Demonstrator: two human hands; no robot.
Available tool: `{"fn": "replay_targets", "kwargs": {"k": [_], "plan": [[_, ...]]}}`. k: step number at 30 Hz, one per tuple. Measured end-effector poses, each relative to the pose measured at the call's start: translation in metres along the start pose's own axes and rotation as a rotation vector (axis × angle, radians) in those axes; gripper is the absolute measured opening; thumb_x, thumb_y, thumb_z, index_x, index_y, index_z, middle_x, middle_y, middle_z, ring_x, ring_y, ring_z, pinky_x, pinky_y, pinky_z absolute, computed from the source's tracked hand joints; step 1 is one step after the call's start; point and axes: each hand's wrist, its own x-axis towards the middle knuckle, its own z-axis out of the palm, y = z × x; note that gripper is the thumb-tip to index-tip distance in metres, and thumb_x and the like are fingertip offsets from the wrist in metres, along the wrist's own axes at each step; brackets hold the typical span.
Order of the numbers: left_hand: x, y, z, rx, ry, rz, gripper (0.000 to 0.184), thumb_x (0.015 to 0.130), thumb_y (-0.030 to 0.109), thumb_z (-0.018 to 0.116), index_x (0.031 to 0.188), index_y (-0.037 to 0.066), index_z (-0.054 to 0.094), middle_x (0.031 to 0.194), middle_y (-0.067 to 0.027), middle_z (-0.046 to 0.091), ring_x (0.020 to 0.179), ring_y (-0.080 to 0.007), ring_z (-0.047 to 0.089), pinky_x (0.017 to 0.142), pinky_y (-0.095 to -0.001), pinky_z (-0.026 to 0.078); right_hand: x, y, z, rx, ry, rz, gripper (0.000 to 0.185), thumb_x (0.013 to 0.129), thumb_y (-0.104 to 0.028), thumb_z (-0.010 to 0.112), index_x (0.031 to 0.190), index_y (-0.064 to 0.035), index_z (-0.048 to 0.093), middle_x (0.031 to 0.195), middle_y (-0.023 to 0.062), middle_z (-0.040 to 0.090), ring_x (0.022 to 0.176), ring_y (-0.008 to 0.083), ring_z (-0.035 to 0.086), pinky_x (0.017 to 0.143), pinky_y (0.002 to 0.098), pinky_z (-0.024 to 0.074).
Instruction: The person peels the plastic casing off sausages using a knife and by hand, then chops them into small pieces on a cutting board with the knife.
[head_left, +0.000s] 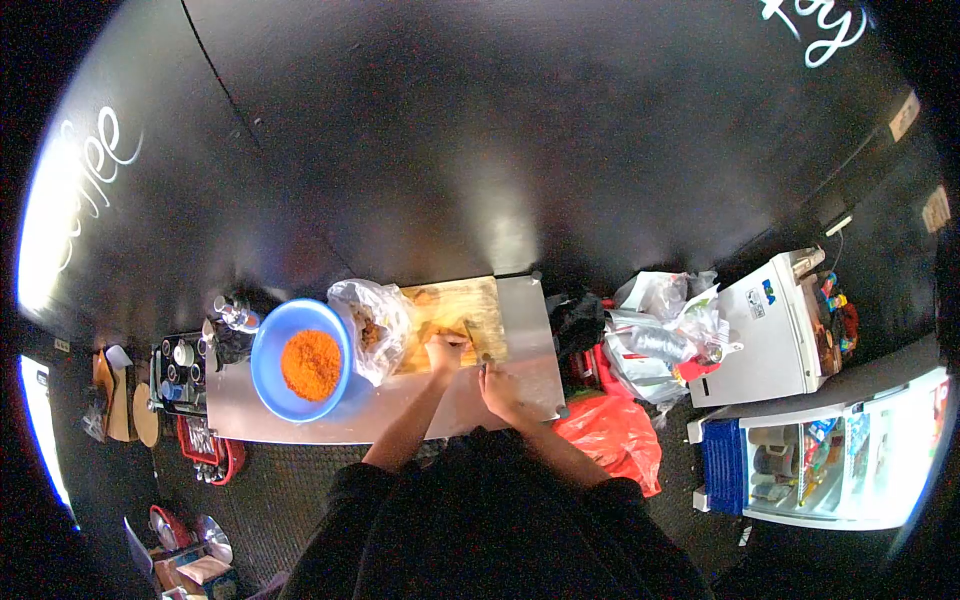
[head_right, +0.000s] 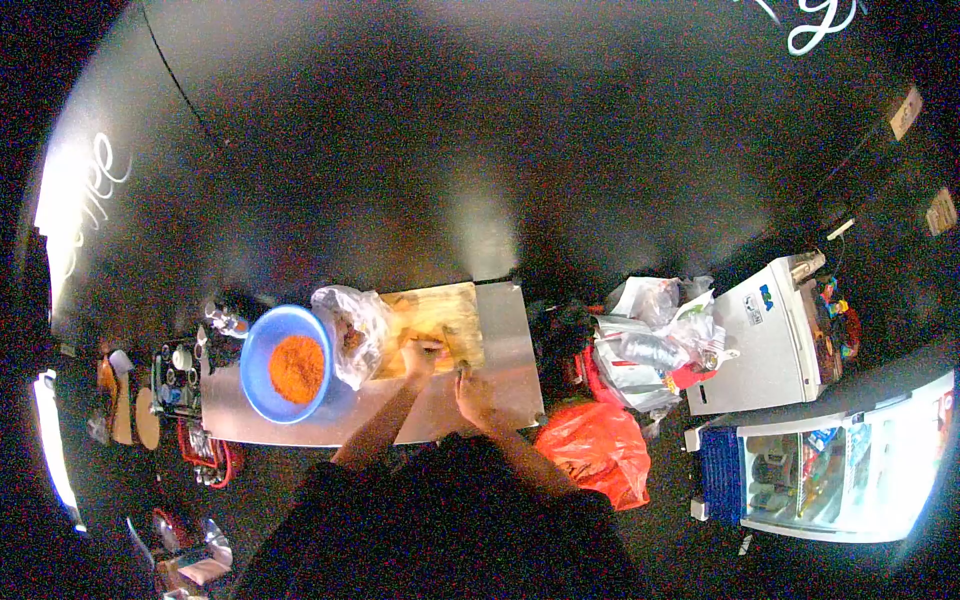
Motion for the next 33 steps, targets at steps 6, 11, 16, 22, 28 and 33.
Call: {"fn": "replay_targets", "kwargs": {"k": [6, 11, 16, 22, 28, 33], "plan": [[0.000, 0.004, -0.005, -0.047, 0.002, -0.021, 0.002, 0.068, 0.003, 0.068, 0.070, 0.003, 0.069, 0.057, -0.0067, 0.063, 0.046, -0.0095, 0.056, 0.044, -0.0218, 0.045, 0.026, -0.002, -0.033, -0.044, -0.112, -0.113, 0.029, 0.086, -0.026, 0.044, 0.103, -0.0023, 0.043, 0.073, 0.0185, 0.060, 0.063, 0.0358, 0.061, 0.055, 0.0443, 0.0490], [0.003, -0.007, -0.002, 0.005, -0.014, 0.025, 0.003, 0.067, 0.003, 0.068, 0.070, 0.003, 0.069, 0.056, -0.0071, 0.063, 0.047, -0.0097, 0.057, 0.045, -0.0228, 0.045, 0.016, -0.019, -0.021, -0.083, -0.090, 0.033, 0.027, 0.087, -0.026, 0.043, 0.100, -0.0021, 0.043, 0.070, 0.0176, 0.061, 0.061, 0.0343, 0.061, 0.054, 0.0427, 0.0497], [0.006, -0.025, 0.004, -0.071, -0.018, 0.009, 0.005, 0.066, 0.003, 0.069, 0.070, 0.003, 0.069, 0.055, -0.0073, 0.062, 0.046, -0.0106, 0.056, 0.046, -0.0240, 0.045, 0.013, -0.012, 0.003, -0.030, -0.003, 0.064, 0.030, 0.087, -0.026, 0.043, 0.103, -0.0006, 0.043, 0.069, 0.0171, 0.061, 0.062, 0.0339, 0.061, 0.054, 0.0408, 0.0503], [0.003, -0.014, 0.001, -0.022, -0.024, -0.078, 0.007, 0.065, 0.001, 0.068, 0.072, 0.002, 0.069, 0.060, -0.0090, 0.064, 0.049, -0.0125, 0.059, 0.048, -0.0239, 0.047, 0.023, -0.010, -0.014, -0.129, 0.023, -0.076, 0.038, 0.086, -0.027, 0.045, 0.112, 0.0007, 0.043, 0.066, 0.0150, 0.061, 0.058, 0.0321, 0.061, 0.052, 0.0405, 0.0502], [0.005, -0.019, 0.003, -0.069, 0.020, -0.027, 0.005, 0.065, 0.000, 0.067, 0.069, 0.003, 0.069, 0.058, -0.0078, 0.063, 0.048, -0.0118, 0.058, 0.047, -0.0238, 0.046, 0.022, -0.017, 0.003, -0.139, -0.091, 0.084, 0.037, 0.086, -0.027, 0.045, 0.113, -0.0020, 0.043, 0.074, 0.0158, 0.062, 0.064, 0.0314, 0.062, 0.054, 0.0415, 0.0504], [0.004, -0.018, 0.002, -0.078, 0.024, 0.017, 0.006, 0.065, -0.001, 0.066, 0.068, 0.003, 0.068, 0.057, -0.0076, 0.063, 0.048, -0.0111, 0.058, 0.048, -0.0232, 0.047, 0.027, -0.015, -0.020, -0.109, 0.108, -0.184, 0.032, 0.086, -0.026, 0.045, 0.108, -0.0035, 0.044, 0.074, 0.0161, 0.062, 0.066, 0.0316, 0.062, 0.055, 0.0422, 0.0505]]}}
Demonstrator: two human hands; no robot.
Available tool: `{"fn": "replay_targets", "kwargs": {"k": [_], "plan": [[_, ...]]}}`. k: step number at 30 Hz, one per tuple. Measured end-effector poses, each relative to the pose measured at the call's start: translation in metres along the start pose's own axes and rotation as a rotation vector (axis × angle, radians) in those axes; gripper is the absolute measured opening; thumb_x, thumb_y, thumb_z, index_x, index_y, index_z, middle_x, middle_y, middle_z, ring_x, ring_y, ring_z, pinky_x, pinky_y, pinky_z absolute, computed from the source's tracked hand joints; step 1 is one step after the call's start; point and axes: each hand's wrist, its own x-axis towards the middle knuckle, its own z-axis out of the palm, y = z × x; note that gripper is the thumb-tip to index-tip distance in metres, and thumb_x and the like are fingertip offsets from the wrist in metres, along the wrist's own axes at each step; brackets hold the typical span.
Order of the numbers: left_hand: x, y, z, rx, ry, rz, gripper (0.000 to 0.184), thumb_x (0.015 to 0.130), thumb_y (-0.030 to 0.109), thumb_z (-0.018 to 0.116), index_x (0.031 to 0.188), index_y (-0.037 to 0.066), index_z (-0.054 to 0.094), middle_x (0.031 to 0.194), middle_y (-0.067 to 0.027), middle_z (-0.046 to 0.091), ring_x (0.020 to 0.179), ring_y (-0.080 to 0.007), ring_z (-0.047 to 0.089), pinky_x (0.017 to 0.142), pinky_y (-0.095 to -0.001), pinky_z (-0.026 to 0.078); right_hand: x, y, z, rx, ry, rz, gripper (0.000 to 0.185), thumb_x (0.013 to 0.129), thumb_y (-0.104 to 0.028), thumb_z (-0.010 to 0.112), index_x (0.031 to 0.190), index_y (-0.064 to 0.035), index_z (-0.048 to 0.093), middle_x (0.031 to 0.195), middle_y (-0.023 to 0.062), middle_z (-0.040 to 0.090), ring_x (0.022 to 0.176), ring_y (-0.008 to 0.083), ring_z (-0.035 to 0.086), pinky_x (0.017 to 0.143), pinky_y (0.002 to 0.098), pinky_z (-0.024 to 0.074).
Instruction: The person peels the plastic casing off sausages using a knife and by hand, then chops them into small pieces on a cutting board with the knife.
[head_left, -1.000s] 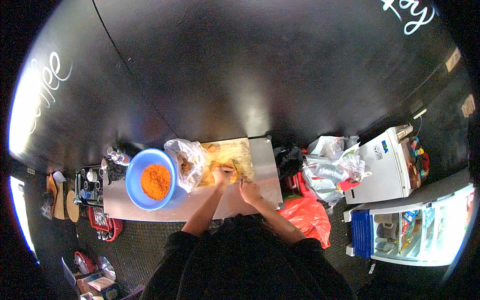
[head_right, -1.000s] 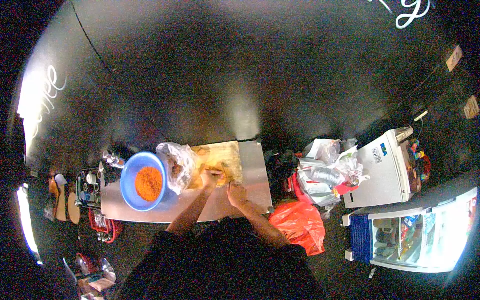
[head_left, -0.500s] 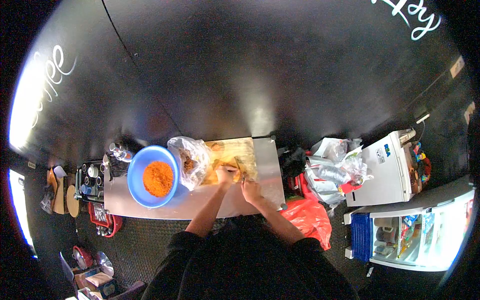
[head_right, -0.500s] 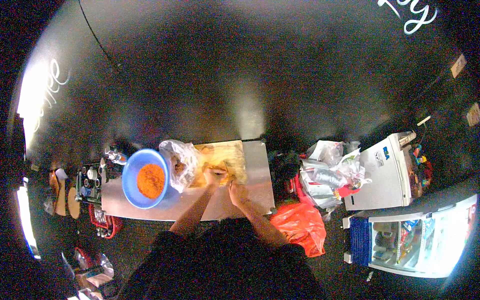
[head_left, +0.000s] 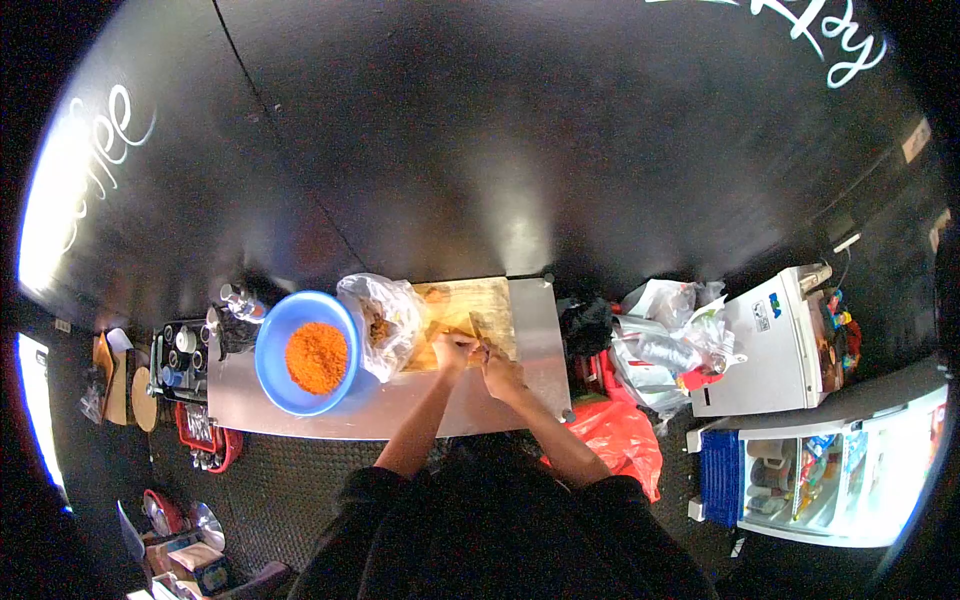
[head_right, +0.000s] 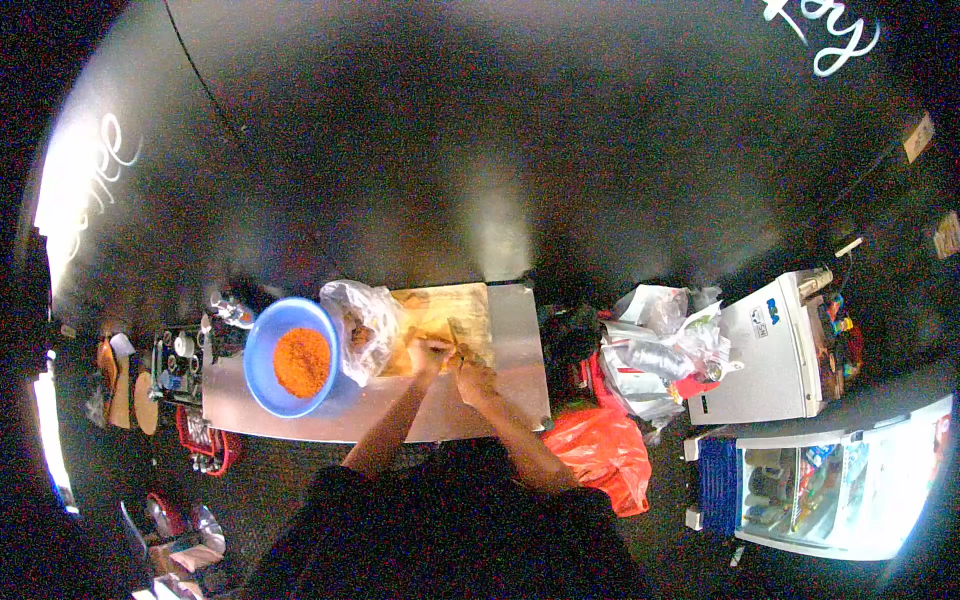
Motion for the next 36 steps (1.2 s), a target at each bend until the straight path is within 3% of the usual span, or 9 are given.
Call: {"fn": "replay_targets", "kwargs": {"k": [6, 13, 16, 18, 21, 25, 27, 34, 36], "plan": [[0.001, -0.009, 0.004, -0.209, 0.010, -0.077, 0.005, 0.064, 0.000, 0.068, 0.068, 0.002, 0.068, 0.060, -0.0075, 0.064, 0.049, -0.0110, 0.058, 0.048, -0.0237, 0.046, 0.000, -0.009, 0.017, 0.054, -0.219, 0.293, 0.035, 0.087, -0.026, 0.044, 0.109, 0.0001, 0.041, 0.081, 0.0182, 0.062, 0.074, 0.0348, 0.062, 0.065, 0.0441, 0.0497], [-0.003, -0.004, 0.002, -0.016, 0.027, -0.050, 0.006, 0.064, 0.000, 0.068, 0.070, 0.002, 0.068, 0.061, -0.0084, 0.064, 0.053, -0.0114, 0.060, 0.049, -0.0242, 0.047, 0.003, -0.004, 0.011, 0.070, 0.015, 0.077, 0.034, 0.086, -0.026, 0.045, 0.106, 0.0003, 0.041, 0.072, 0.0180, 0.061, 0.064, 0.0323, 0.062, 0.056, 0.0422, 0.0505], [0.000, -0.016, 0.009, -0.003, 0.041, 0.016, 0.006, 0.064, -0.001, 0.068, 0.069, 0.002, 0.068, 0.061, -0.0082, 0.064, 0.052, -0.0118, 0.060, 0.050, -0.0242, 0.048, 0.005, -0.013, 0.010, -0.039, -0.266, 0.266, 0.035, 0.085, -0.026, 0.046, 0.107, 0.0007, 0.041, 0.078, 0.0184, 0.062, 0.069, 0.0331, 0.062, 0.060, 0.0422, 0.0506], [0.002, -0.024, 0.012, -0.341, 0.024, -0.151, 0.007, 0.063, -0.002, 0.067, 0.068, 0.002, 0.068, 0.061, -0.0083, 0.064, 0.052, -0.0122, 0.060, 0.051, -0.0236, 0.048, 0.006, -0.016, 0.007, 0.078, -0.322, 0.336, 0.036, 0.085, -0.026, 0.046, 0.108, 0.0007, 0.040, 0.084, 0.0197, 0.061, 0.075, 0.0346, 0.062, 0.065, 0.0436, 0.0498], [-0.005, 0.004, 0.004, 0.032, 0.063, -0.040, 0.010, 0.064, -0.004, 0.063, 0.070, 0.002, 0.068, 0.061, -0.0083, 0.064, 0.052, -0.0125, 0.060, 0.051, -0.0233, 0.049, 0.007, 0.000, 0.030, 0.065, -0.193, 0.248, 0.036, 0.085, -0.026, 0.046, 0.108, -0.0001, 0.040, 0.082, 0.0208, 0.061, 0.074, 0.0348, 0.062, 0.065, 0.0439, 0.0500], [-0.005, -0.007, 0.008, 0.049, 0.128, 0.048, 0.012, 0.064, -0.005, 0.059, 0.069, 0.001, 0.067, 0.061, -0.0088, 0.064, 0.052, -0.0126, 0.061, 0.051, -0.0233, 0.049, 0.006, -0.003, 0.011, 0.012, -0.248, 0.102, 0.035, 0.084, -0.026, 0.046, 0.108, -0.0013, 0.040, 0.078, 0.0214, 0.060, 0.073, 0.0350, 0.062, 0.064, 0.0440, 0.0502], [-0.004, -0.006, 0.006, -0.112, 0.034, -0.079, 0.011, 0.064, -0.005, 0.058, 0.066, 0.001, 0.066, 0.061, -0.0085, 0.064, 0.053, -0.0128, 0.061, 0.052, -0.0236, 0.048, 0.004, -0.012, 0.024, 0.044, -0.224, 0.328, 0.034, 0.084, -0.025, 0.047, 0.108, -0.0019, 0.040, 0.080, 0.0206, 0.060, 0.074, 0.0353, 0.061, 0.067, 0.0452, 0.0498], [-0.005, -0.003, 0.005, -0.044, 0.029, 0.007, 0.007, 0.063, -0.003, 0.059, 0.065, 0.001, 0.065, 0.058, -0.0076, 0.062, 0.053, -0.0106, 0.059, 0.052, -0.0229, 0.047, 0.009, -0.010, 0.007, 0.100, -0.278, 0.287, 0.039, 0.082, -0.025, 0.050, 0.108, 0.0024, 0.039, 0.088, 0.0208, 0.059, 0.074, 0.0355, 0.061, 0.068, 0.0463, 0.0494], [-0.007, -0.002, 0.007, -0.022, 0.142, 0.064, 0.009, 0.063, -0.005, 0.057, 0.063, 0.000, 0.064, 0.056, -0.0069, 0.061, 0.053, -0.0091, 0.058, 0.051, -0.0224, 0.046, 0.009, -0.007, -0.004, -0.012, -0.173, 0.055, 0.036, 0.081, -0.024, 0.051, 0.102, 0.0032, 0.042, 0.087, 0.0194, 0.060, 0.069, 0.0334, 0.062, 0.061, 0.0417, 0.0514]]}}
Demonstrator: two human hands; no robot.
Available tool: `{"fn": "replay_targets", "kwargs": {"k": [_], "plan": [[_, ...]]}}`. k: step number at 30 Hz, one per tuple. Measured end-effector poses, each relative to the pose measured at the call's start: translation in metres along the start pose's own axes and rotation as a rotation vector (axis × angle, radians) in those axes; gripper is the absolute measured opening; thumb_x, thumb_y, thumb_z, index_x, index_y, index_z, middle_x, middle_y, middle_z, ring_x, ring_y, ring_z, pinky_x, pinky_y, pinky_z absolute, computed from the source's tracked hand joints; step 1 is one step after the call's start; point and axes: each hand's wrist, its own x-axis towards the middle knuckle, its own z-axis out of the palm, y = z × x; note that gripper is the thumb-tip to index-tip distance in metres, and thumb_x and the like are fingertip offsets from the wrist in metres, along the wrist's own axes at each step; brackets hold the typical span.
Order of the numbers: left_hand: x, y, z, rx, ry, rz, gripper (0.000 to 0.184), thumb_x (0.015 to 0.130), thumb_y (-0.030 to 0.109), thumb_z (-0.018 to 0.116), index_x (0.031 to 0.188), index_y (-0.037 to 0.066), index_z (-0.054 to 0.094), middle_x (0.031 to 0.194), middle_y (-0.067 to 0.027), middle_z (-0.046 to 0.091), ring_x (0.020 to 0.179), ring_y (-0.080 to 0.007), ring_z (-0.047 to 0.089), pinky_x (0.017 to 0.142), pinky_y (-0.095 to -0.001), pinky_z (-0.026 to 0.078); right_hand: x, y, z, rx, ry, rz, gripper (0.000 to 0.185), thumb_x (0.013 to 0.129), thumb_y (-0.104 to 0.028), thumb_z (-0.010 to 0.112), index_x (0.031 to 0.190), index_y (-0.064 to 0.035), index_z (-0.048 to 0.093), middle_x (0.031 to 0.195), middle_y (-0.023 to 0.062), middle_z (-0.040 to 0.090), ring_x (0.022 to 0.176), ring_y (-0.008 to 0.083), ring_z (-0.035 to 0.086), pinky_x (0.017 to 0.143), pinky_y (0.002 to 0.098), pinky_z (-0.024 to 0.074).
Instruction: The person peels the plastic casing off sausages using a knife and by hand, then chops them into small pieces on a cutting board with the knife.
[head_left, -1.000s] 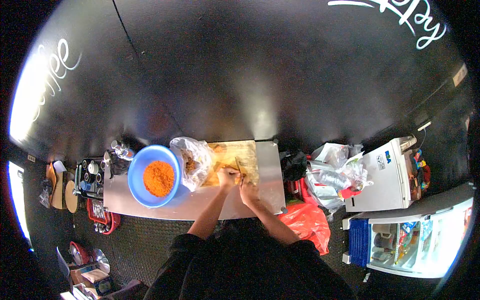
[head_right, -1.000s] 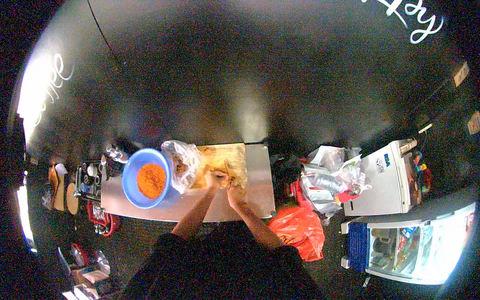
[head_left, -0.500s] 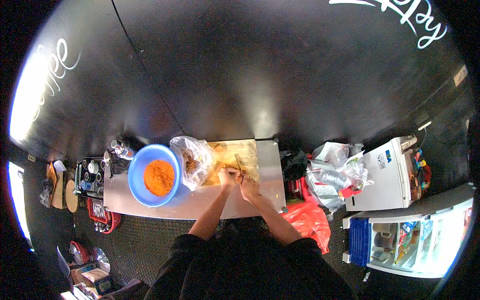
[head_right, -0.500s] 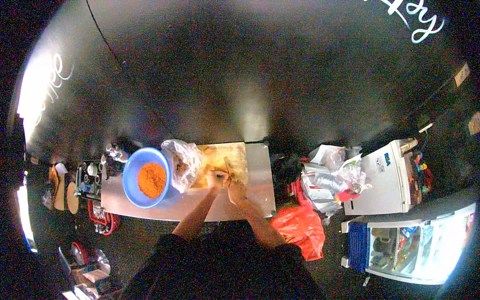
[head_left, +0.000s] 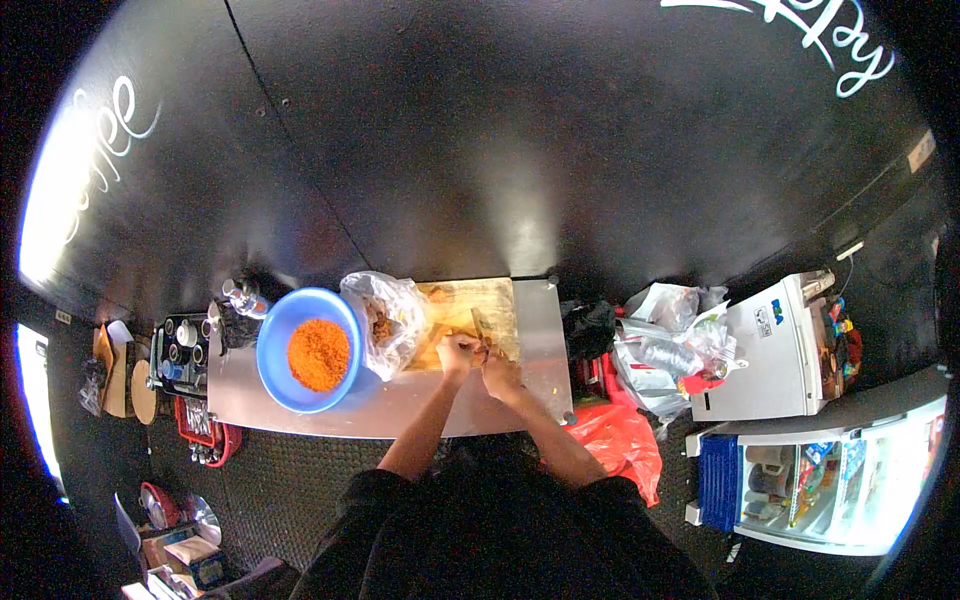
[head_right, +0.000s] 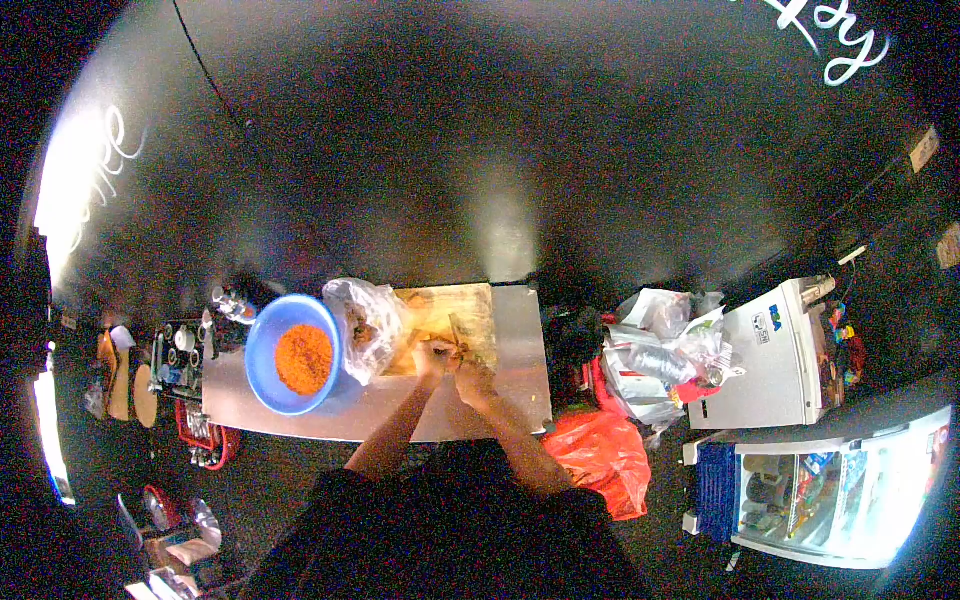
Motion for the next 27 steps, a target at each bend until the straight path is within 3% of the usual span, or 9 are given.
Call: {"fn": "replay_targets", "kwargs": {"k": [4, 9, 13, 16, 18, 22, 23, 25, 27], "plan": [[-0.001, 0.012, -0.003, -0.078, 0.015, -0.035, 0.011, 0.063, -0.006, 0.055, 0.062, 0.000, 0.064, 0.056, -0.0061, 0.062, 0.054, -0.0095, 0.059, 0.052, -0.0222, 0.046, -0.003, -0.003, 0.019, -0.092, 0.004, 0.003, 0.032, 0.081, -0.024, 0.051, 0.099, 0.0017, 0.044, 0.089, 0.0193, 0.059, 0.066, 0.0322, 0.062, 0.057, 0.0384, 0.0519], [-0.002, 0.016, -0.007, 0.024, -0.033, 0.004, 0.011, 0.063, -0.007, 0.056, 0.062, 0.001, 0.064, 0.059, -0.0057, 0.063, 0.053, -0.0110, 0.059, 0.053, -0.0224, 0.047, -0.003, -0.007, 0.030, 0.013, -0.001, 0.194, 0.025, 0.081, -0.023, 0.051, 0.093, -0.0023, 0.045, 0.068, 0.0143, 0.061, 0.063, 0.0280, 0.063, 0.054, 0.0372, 0.0518], [-0.001, 0.008, -0.003, -0.111, -0.038, -0.126, 0.010, 0.064, -0.006, 0.057, 0.063, 0.001, 0.064, 0.059, -0.0069, 0.063, 0.054, -0.0109, 0.060, 0.053, -0.0228, 0.047, -0.004, -0.006, 0.031, -0.013, 0.023, 0.189, 0.031, 0.083, -0.026, 0.048, 0.100, -0.0006, 0.044, 0.071, 0.0166, 0.061, 0.057, 0.0257, 0.062, 0.050, 0.0347, 0.0513], [-0.001, 0.007, -0.004, 0.036, -0.043, -0.002, 0.009, 0.063, -0.005, 0.059, 0.065, 0.001, 0.065, 0.059, -0.0083, 0.063, 0.055, -0.0115, 0.061, 0.053, -0.0234, 0.048, 0.000, -0.003, 0.025, -0.036, 0.110, 0.113, 0.023, 0.084, -0.025, 0.048, 0.090, -0.0032, 0.046, 0.069, 0.0172, 0.061, 0.066, 0.0294, 0.063, 0.056, 0.0395, 0.0512], [-0.002, 0.007, -0.003, 0.071, -0.003, 0.030, 0.008, 0.062, -0.004, 0.062, 0.066, 0.002, 0.065, 0.060, -0.0089, 0.063, 0.055, -0.0123, 0.061, 0.054, -0.0237, 0.048, 0.007, 0.005, 0.014, 0.279, -0.013, 0.160, 0.032, 0.086, -0.028, 0.043, 0.099, 0.0014, 0.045, 0.082, 0.0229, 0.060, 0.074, 0.0363, 0.061, 0.064, 0.0461, 0.0492], [-0.001, -0.005, 0.003, 0.042, 0.005, -0.001, 0.007, 0.062, -0.004, 0.063, 0.067, 0.002, 0.065, 0.061, -0.0091, 0.063, 0.056, -0.0128, 0.061, 0.054, -0.0239, 0.048, 0.007, 0.015, -0.020, 0.489, -0.107, 0.092, 0.041, 0.088, -0.030, 0.038, 0.109, 0.0044, 0.042, 0.092, 0.0260, 0.058, 0.080, 0.0418, 0.058, 0.071, 0.0500, 0.0458], [0.001, -0.020, 0.008, -0.355, 0.015, -0.169, 0.007, 0.062, -0.004, 0.062, 0.066, 0.001, 0.065, 0.060, -0.0089, 0.063, 0.055, -0.0125, 0.061, 0.054, -0.0237, 0.048, 0.004, 0.016, -0.021, 0.473, -0.093, 0.076, 0.042, 0.088, -0.031, 0.037, 0.112, 0.0041, 0.041, 0.093, 0.0263, 0.058, 0.081, 0.0424, 0.057, 0.072, 0.0497, 0.0455], [0.004, -0.036, 0.013, -0.753, 0.023, -0.334, 0.008, 0.062, -0.005, 0.061, 0.066, 0.001, 0.065, 0.060, -0.0087, 0.063, 0.055, -0.0123, 0.061, 0.054, -0.0235, 0.048, 0.000, 0.015, -0.023, 0.456, -0.077, 0.061, 0.043, 0.089, -0.031, 0.036, 0.114, 0.0038, 0.040, 0.093, 0.0265, 0.058, 0.082, 0.0431, 0.057, 0.073, 0.0493, 0.0453], [0.004, -0.045, 0.016, -0.423, -0.041, -0.219, 0.009, 0.064, -0.006, 0.059, 0.066, 0.001, 0.064, 0.059, -0.0078, 0.062, 0.054, -0.0113, 0.060, 0.054, -0.0228, 0.047, -0.003, 0.010, -0.022, 0.451, -0.143, 0.135, 0.041, 0.089, -0.031, 0.035, 0.111, 0.0026, 0.042, 0.090, 0.0265, 0.058, 0.080, 0.0426, 0.057, 0.073, 0.0495, 0.0453]]}}
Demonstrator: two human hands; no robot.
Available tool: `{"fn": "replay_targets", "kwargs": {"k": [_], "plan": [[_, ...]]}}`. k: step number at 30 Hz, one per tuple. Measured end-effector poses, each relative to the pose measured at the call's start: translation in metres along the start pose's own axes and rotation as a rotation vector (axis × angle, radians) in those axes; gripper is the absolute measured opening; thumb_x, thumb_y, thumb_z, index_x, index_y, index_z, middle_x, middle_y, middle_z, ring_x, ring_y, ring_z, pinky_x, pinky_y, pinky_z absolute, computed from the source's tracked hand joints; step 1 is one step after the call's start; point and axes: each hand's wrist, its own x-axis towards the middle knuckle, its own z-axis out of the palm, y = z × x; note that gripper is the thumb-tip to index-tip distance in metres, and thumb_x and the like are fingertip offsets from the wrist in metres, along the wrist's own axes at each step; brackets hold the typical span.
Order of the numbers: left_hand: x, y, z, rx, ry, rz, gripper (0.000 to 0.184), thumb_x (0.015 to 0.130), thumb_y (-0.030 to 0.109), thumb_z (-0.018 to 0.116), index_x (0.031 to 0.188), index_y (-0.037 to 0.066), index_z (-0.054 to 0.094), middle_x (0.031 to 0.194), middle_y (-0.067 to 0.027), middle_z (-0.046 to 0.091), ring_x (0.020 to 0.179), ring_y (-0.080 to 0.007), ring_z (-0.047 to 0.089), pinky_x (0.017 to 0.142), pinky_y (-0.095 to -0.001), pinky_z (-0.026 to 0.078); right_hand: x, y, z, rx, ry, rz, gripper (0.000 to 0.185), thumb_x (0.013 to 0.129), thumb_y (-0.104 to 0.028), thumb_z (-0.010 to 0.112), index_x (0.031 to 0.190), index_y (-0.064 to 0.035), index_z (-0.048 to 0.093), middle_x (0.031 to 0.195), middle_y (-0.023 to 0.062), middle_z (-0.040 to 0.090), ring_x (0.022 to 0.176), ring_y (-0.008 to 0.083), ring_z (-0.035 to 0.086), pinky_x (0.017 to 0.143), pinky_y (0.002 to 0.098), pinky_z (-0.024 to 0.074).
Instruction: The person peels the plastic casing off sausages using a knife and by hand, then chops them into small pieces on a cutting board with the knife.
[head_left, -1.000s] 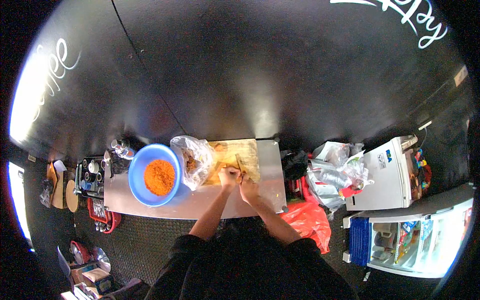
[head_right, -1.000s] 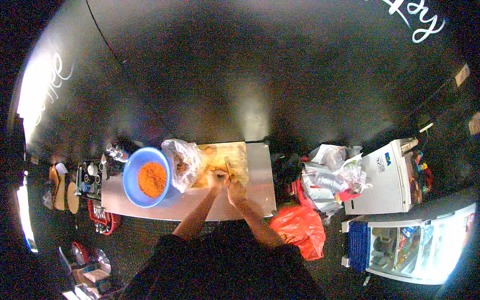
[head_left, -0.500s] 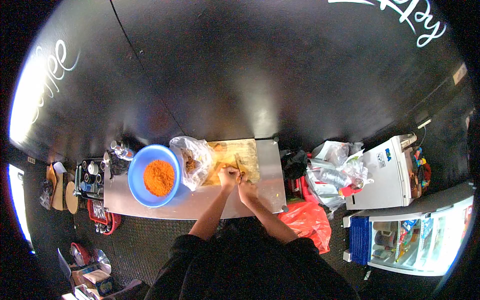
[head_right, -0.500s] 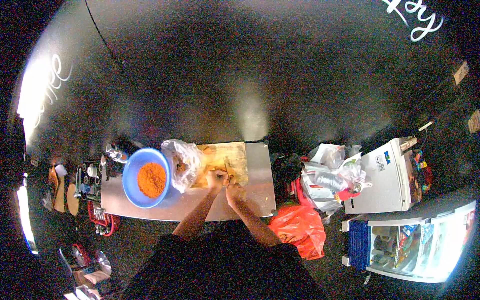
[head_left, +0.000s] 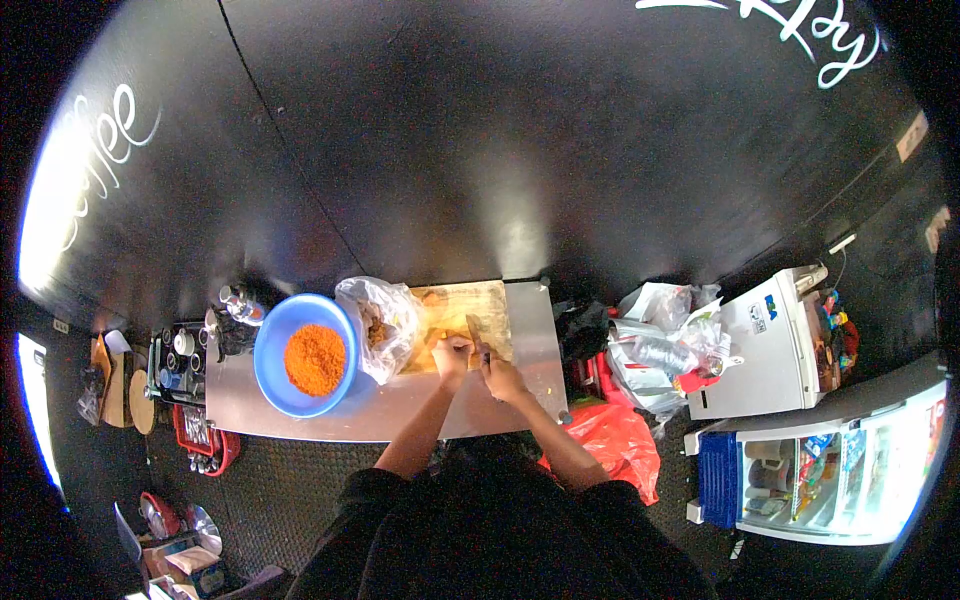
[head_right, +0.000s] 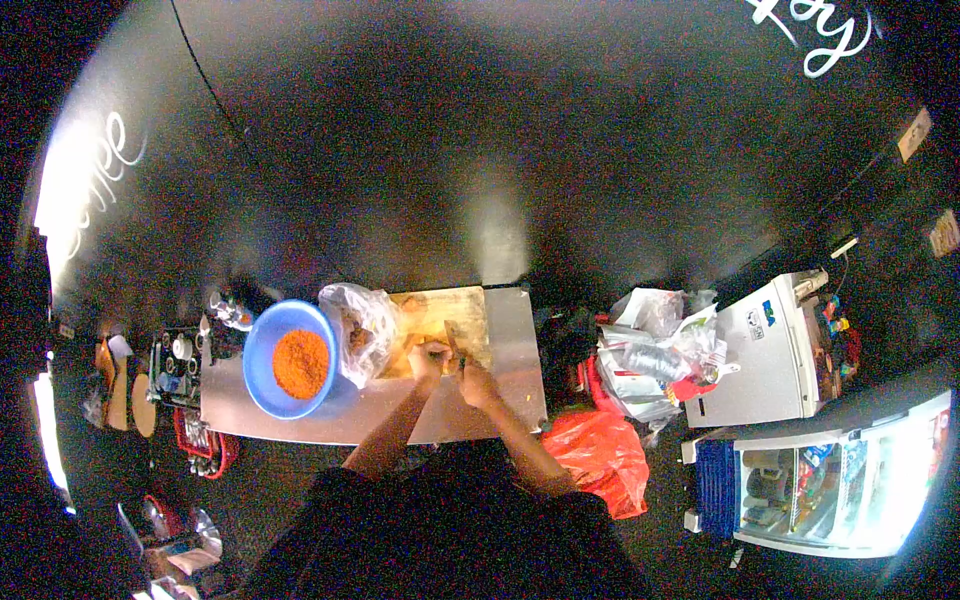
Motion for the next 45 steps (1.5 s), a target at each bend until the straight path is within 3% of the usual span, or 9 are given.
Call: {"fn": "replay_targets", "kwargs": {"k": [3, 9, 13, 18, 25, 27, 34, 36, 45], "plan": [[-0.012, 0.031, 0.005, 0.238, 0.041, 0.052, 0.010, 0.064, -0.007, 0.057, 0.065, 0.000, 0.064, 0.058, -0.0072, 0.062, 0.053, -0.0104, 0.058, 0.053, -0.0221, 0.047, 0.000, 0.006, 0.019, -0.160, 0.023, 0.020, 0.039, 0.089, -0.031, 0.034, 0.106, 0.0031, 0.044, 0.084, 0.0254, 0.059, 0.075, 0.0417, 0.058, 0.068, 0.0492, 0.0466], [-0.016, 0.042, 0.006, 0.345, 0.014, 0.129, 0.012, 0.063, -0.009, 0.056, 0.067, -0.002, 0.064, 0.059, -0.0082, 0.062, 0.053, -0.0105, 0.059, 0.053, -0.0218, 0.047, 0.003, 0.018, 0.042, -0.203, 0.096, -0.003, 0.037, 0.088, -0.029, 0.038, 0.105, 0.0038, 0.040, 0.072, 0.0238, 0.060, 0.068, 0.0394, 0.060, 0.060, 0.0465, 0.0485], [-0.006, 0.017, 0.001, 0.011, -0.008, -0.063, 0.012, 0.064, -0.009, 0.056, 0.068, -0.002, 0.064, 0.060, -0.0088, 0.063, 0.054, -0.0113, 0.060, 0.054, -0.0222, 0.048, 0.001, 0.014, 0.043, -0.274, 0.101, 0.016, 0.034, 0.088, -0.027, 0.041, 0.105, 0.0021, 0.039, 0.071, 0.0233, 0.060, 0.067, 0.0375, 0.061, 0.059, 0.0462, 0.0487], [-0.012, 0.035, 0.002, 0.419, -0.021, 0.099, 0.012, 0.066, -0.008, 0.056, 0.070, -0.002, 0.065, 0.062, -0.0106, 0.064, 0.058, -0.0133, 0.062, 0.055, -0.0231, 0.049, -0.001, 0.017, 0.055, -0.351, 0.223, -0.033, 0.028, 0.087, -0.025, 0.043, 0.101, -0.0013, 0.040, 0.067, 0.0178, 0.060, 0.062, 0.0335, 0.061, 0.055, 0.0428, 0.0491], [-0.019, 0.063, 0.007, 0.384, 0.019, 0.122, 0.006, 0.067, -0.003, 0.060, 0.067, 0.000, 0.065, 0.062, -0.0090, 0.064, 0.058, -0.0130, 0.063, 0.055, -0.0239, 0.049, 0.000, 0.014, 0.053, -0.335, 0.193, 0.022, 0.026, 0.087, -0.026, 0.044, 0.097, -0.0016, 0.044, 0.071, 0.0173, 0.060, 0.065, 0.0314, 0.061, 0.055, 0.0400, 0.0496], [-0.020, 0.065, 0.005, 0.499, -0.003, 0.137, 0.005, 0.066, -0.001, 0.061, 0.069, 0.001, 0.066, 0.063, -0.0082, 0.064, 0.058, -0.0124, 0.063, 0.055, -0.0239, 0.049, 0.003, 0.014, 0.047, -0.369, 0.093, 0.063, 0.029, 0.087, -0.028, 0.044, 0.098, -0.0007, 0.045, 0.074, 0.0170, 0.060, 0.066, 0.0327, 0.061, 0.059, 0.0411, 0.0498], [-0.013, 0.048, -0.003, 0.415, -0.008, 0.243, 0.007, 0.065, -0.001, 0.064, 0.072, 0.001, 0.066, 0.067, -0.0074, 0.065, 0.060, -0.0124, 0.063, 0.057, -0.0238, 0.050, 0.005, 0.005, 0.003, -0.205, 0.161, -0.064, 0.037, 0.085, -0.027, 0.046, 0.107, 0.0021, 0.043, 0.083, 0.0213, 0.060, 0.071, 0.0376, 0.060, 0.066, 0.0450, 0.0483], [-0.018, 0.062, -0.011, 0.419, -0.080, 0.206, 0.009, 0.066, -0.001, 0.066, 0.074, 0.002, 0.067, 0.070, -0.0075, 0.066, 0.062, -0.0119, 0.062, 0.059, -0.0241, 0.050, 0.001, 0.000, -0.005, -0.237, 0.042, -0.033, 0.036, 0.084, -0.026, 0.048, 0.105, 0.0021, 0.043, 0.085, 0.0225, 0.060, 0.072, 0.0375, 0.059, 0.065, 0.0456, 0.0477], [-0.020, 0.110, -0.019, 0.380, -0.077, 0.254, 0.008, 0.069, -0.001, 0.065, 0.076, 0.002, 0.062, 0.072, -0.0073, 0.065, 0.065, -0.0133, 0.062, 0.061, -0.0260, 0.050, -0.010, 0.017, 0.010, -0.301, 0.243, -0.025, 0.035, 0.080, -0.024, 0.053, 0.107, -0.0077, 0.041, 0.075, 0.0160, 0.061, 0.068, 0.0351, 0.060, 0.061, 0.0453, 0.0472]]}}
